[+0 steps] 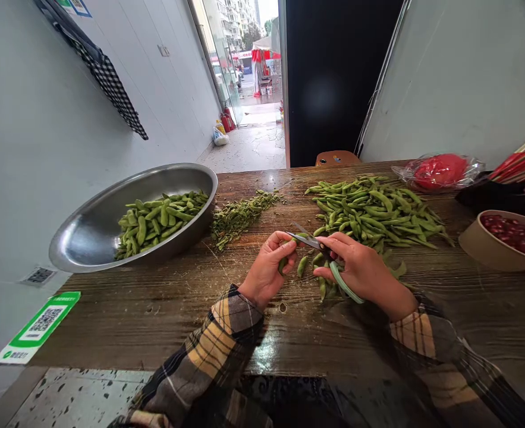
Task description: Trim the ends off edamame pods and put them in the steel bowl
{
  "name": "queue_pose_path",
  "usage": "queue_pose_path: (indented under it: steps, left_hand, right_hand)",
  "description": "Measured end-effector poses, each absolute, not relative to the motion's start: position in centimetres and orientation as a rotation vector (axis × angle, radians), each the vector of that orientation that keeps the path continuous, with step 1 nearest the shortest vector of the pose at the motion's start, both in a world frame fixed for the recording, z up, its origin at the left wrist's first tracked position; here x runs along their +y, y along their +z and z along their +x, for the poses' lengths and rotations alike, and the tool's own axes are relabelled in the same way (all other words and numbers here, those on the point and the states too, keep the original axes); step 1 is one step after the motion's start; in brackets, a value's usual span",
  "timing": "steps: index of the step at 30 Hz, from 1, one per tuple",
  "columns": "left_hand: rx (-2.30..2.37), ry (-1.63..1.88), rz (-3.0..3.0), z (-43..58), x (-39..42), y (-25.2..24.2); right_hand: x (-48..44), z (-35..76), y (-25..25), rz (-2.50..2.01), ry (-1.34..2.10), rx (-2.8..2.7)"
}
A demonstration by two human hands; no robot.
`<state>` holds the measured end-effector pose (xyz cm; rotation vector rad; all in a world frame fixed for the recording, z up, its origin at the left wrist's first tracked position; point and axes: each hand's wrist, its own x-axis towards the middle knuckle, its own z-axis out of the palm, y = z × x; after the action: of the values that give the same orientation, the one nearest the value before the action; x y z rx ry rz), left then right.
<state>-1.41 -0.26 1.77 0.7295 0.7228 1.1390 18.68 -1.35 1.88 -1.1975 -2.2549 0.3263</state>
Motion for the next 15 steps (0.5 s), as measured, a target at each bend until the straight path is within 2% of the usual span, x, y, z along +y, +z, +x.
queue_pose_path:
  steps: [15]
  left_hand:
    - [0.807, 1.041, 0.959, -0.69, -1.14, 2.05]
  right_hand:
    - [-1.18, 18.74, 1.48, -1.164, 0.296, -2.239]
